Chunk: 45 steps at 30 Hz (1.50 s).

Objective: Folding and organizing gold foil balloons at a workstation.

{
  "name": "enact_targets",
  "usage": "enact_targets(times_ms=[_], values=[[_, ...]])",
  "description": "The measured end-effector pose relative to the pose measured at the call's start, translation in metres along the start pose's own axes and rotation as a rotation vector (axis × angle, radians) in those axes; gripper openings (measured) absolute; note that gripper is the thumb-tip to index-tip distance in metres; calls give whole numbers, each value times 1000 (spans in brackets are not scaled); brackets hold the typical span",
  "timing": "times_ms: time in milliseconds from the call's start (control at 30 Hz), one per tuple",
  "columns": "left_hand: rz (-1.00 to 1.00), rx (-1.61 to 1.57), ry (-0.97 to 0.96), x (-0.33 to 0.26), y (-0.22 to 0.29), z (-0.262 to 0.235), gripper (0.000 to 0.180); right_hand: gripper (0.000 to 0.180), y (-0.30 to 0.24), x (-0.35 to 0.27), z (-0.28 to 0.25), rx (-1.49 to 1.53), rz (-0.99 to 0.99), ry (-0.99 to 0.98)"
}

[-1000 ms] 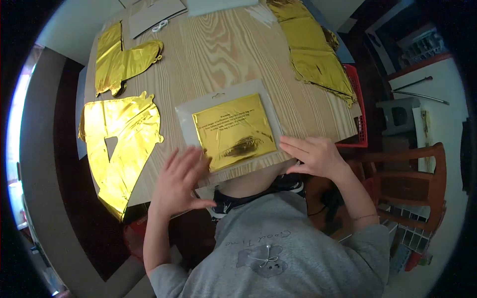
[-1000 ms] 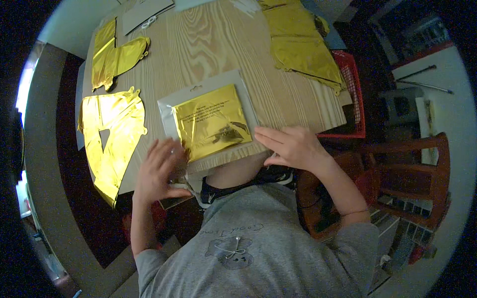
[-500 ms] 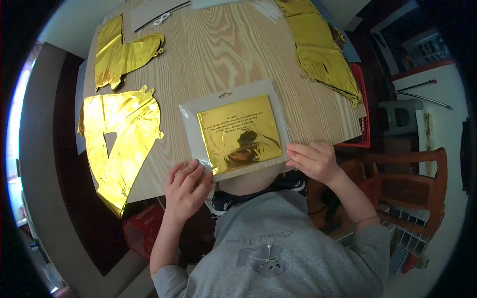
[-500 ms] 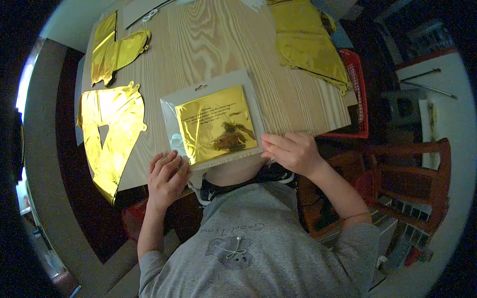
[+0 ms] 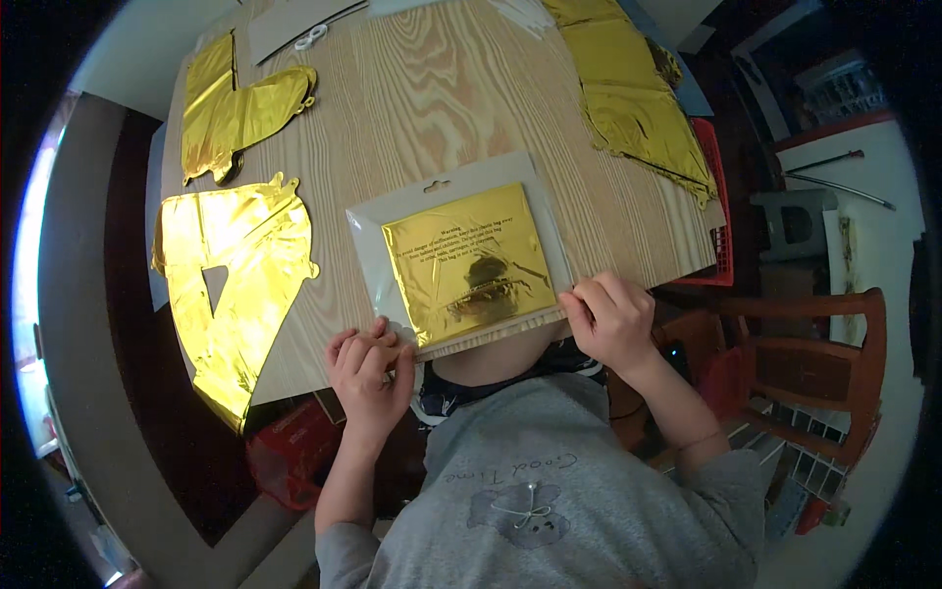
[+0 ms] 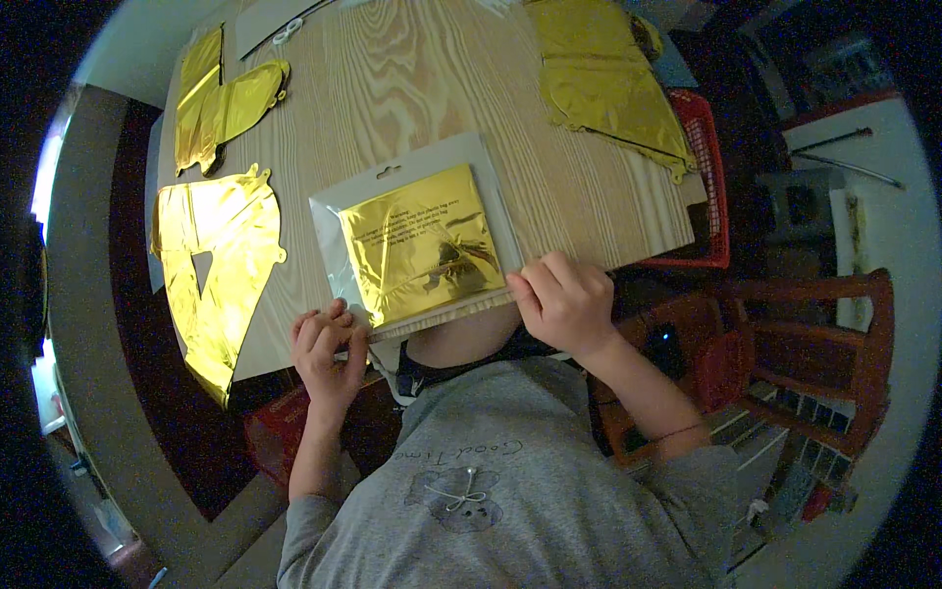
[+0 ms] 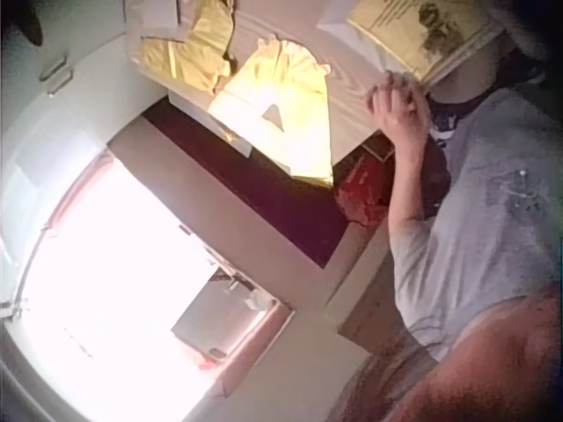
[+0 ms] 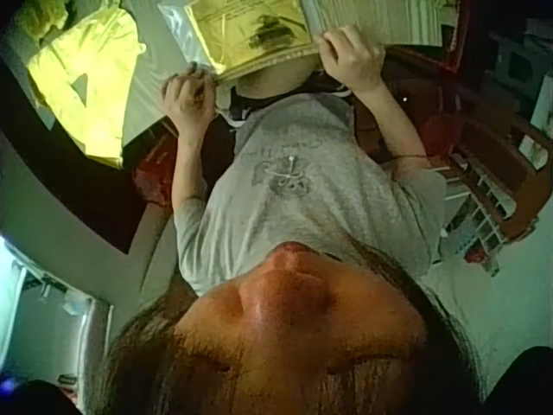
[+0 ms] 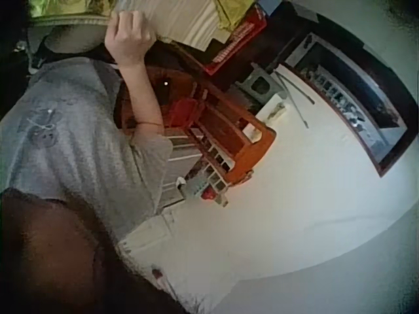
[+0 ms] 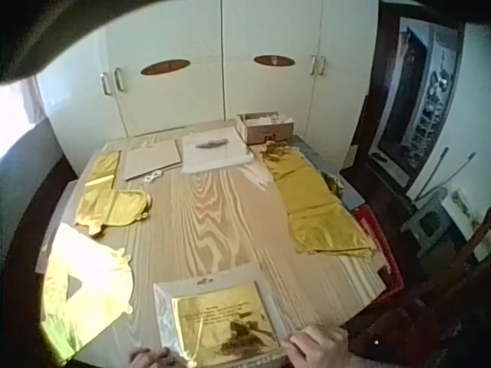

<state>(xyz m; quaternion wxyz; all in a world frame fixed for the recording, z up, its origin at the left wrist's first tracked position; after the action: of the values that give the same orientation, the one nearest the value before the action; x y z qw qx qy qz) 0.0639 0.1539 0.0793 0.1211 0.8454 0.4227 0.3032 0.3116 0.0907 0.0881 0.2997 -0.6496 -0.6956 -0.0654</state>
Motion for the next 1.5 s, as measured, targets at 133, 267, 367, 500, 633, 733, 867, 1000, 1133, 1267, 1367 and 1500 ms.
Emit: enact_targets(times_ms=[133,267,367,500,633,733,867,1000,1133,1267,1367,1500], values=[[-27,26,23,1,-1,1,18,23,0,4,4,-31,53,-36],[-49,83,17,1,-1,3,20,24,2,4,9,-52,81,-69],[-71,145,7,4,1,5,19,24,0,5,9,-76,81,-71],[-111,249,-23,8,2,8,17,19,5,5,11,-54,162,-114],[-149,312,-14,10,0,6,18,18,1,5,7,-64,173,-65],[-129,381,42,9,0,0,23,13,-8,-1,11,-125,88,-70],[-6,248,111,4,37,4,38,19,-18,-5,10,-121,-3,-4],[116,129,-266,3,90,53,63,36,-34,-13,14,-99,-101,-80],[165,210,-305,-3,93,77,70,40,-55,-12,24,-87,-125,-201],[151,224,-361,-2,87,75,75,45,-48,-13,22,-113,-98,-254],[141,182,-374,-3,78,68,87,46,-39,-18,19,-135,-103,-236],[48,102,-323,-7,56,55,86,48,-30,-18,17,-100,-8,-306]])
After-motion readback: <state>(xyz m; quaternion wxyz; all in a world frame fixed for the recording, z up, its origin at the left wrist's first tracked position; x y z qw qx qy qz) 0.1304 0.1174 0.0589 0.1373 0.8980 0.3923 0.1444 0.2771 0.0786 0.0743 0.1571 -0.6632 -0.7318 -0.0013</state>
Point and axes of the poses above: each hand's wrist, its own x-axis towards the middle knuckle, its own z-axis out of the palm, y = z × x, the point moved 10 cm from there along x, towards the middle knuckle, and after that the axes turned 1 degree about z, right-handed, at the moved point
